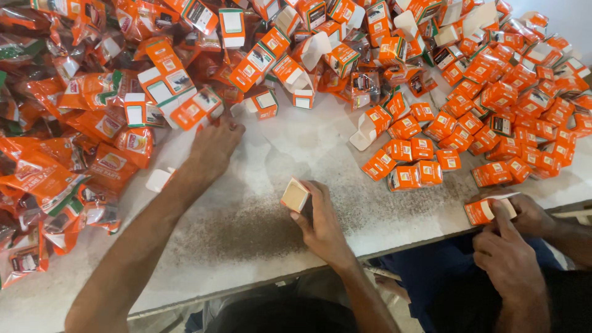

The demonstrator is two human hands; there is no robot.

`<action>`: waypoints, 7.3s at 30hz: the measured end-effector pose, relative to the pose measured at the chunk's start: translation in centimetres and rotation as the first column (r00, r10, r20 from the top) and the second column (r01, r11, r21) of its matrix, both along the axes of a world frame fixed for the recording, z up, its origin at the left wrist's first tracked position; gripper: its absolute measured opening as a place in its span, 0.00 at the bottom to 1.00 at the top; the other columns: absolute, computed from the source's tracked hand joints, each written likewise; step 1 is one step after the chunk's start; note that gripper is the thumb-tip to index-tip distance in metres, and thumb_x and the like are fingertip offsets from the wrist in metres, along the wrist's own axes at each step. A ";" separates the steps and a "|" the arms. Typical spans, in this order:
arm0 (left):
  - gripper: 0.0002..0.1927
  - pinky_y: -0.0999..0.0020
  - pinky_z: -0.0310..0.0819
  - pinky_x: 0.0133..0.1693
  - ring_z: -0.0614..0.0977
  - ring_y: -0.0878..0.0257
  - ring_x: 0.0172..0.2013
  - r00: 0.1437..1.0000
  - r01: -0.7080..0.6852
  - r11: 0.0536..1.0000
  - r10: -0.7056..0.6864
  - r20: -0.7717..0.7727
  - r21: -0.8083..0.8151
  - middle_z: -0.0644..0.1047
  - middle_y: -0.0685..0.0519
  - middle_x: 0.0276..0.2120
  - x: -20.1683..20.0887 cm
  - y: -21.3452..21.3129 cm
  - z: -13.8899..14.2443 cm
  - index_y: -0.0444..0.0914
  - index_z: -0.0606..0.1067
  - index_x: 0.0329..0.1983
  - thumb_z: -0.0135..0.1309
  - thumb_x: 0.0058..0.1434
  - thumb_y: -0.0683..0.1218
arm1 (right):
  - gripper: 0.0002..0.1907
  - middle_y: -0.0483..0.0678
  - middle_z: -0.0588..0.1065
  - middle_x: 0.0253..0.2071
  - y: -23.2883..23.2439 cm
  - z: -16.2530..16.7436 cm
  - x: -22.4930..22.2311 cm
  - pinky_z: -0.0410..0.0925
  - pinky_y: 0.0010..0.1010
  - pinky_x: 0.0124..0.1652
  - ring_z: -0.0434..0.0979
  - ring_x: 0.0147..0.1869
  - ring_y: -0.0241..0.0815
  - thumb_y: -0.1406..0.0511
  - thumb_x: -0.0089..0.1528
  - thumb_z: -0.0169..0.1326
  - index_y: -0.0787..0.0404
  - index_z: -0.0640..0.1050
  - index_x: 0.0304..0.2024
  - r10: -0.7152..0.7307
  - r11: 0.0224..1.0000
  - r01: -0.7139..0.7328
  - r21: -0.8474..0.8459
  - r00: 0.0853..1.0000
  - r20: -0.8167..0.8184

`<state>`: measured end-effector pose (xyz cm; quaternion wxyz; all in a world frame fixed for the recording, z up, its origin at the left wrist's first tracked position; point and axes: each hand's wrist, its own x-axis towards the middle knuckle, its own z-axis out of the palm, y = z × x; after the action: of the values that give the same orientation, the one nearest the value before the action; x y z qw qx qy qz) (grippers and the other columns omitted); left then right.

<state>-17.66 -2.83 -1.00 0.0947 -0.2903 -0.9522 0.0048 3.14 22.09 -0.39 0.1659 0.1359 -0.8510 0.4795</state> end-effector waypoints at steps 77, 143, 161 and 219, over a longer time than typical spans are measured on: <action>0.15 0.54 0.74 0.61 0.76 0.46 0.64 0.794 0.408 0.534 -0.608 0.001 0.741 0.77 0.46 0.61 12.4 5.5 1.1 0.37 0.76 0.51 0.60 0.60 0.40 | 0.27 0.65 0.77 0.56 0.1 -1.8 -0.1 0.72 0.46 0.52 0.78 0.59 0.66 0.69 0.62 0.63 0.64 0.61 0.55 -0.098 0.991 0.104 -0.086 0.993 0.062; 0.15 0.50 0.80 0.58 0.78 0.42 0.60 0.735 0.675 0.528 -0.544 -0.406 0.515 0.75 0.39 0.56 14.3 3.7 2.8 0.32 0.71 0.46 0.60 0.56 0.36 | 0.28 0.66 0.72 0.62 -1.3 -1.7 0.3 0.65 0.50 0.63 0.70 0.69 0.68 0.72 0.63 0.56 0.69 0.67 0.65 -0.035 0.999 0.036 0.021 0.999 -0.033; 0.24 0.55 0.74 0.43 0.79 0.48 0.42 0.914 -0.231 0.532 -0.168 0.369 0.815 0.70 0.42 0.54 14.8 6.9 3.0 0.34 0.66 0.55 0.60 0.58 0.45 | 0.35 0.66 0.74 0.56 -1.7 -1.5 0.0 0.71 0.48 0.54 0.76 0.58 0.68 0.68 0.59 0.64 0.69 0.65 0.65 -0.072 0.995 0.075 0.062 0.996 -0.050; 0.22 0.52 0.67 0.64 0.63 0.40 0.71 0.695 0.587 0.567 -0.719 -0.001 0.577 0.64 0.40 0.71 13.2 2.9 2.5 0.34 0.71 0.37 0.59 0.36 0.31 | 0.29 0.62 0.77 0.52 -2.1 -2.0 0.4 0.74 0.47 0.47 0.80 0.54 0.65 0.78 0.57 0.60 0.64 0.66 0.58 -0.137 0.991 0.137 -0.001 0.989 -0.054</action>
<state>-4.48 0.10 1.52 0.0537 -0.5833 -0.7398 -0.3310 3.53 19.99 -2.35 0.2212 0.0902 -0.8542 0.4619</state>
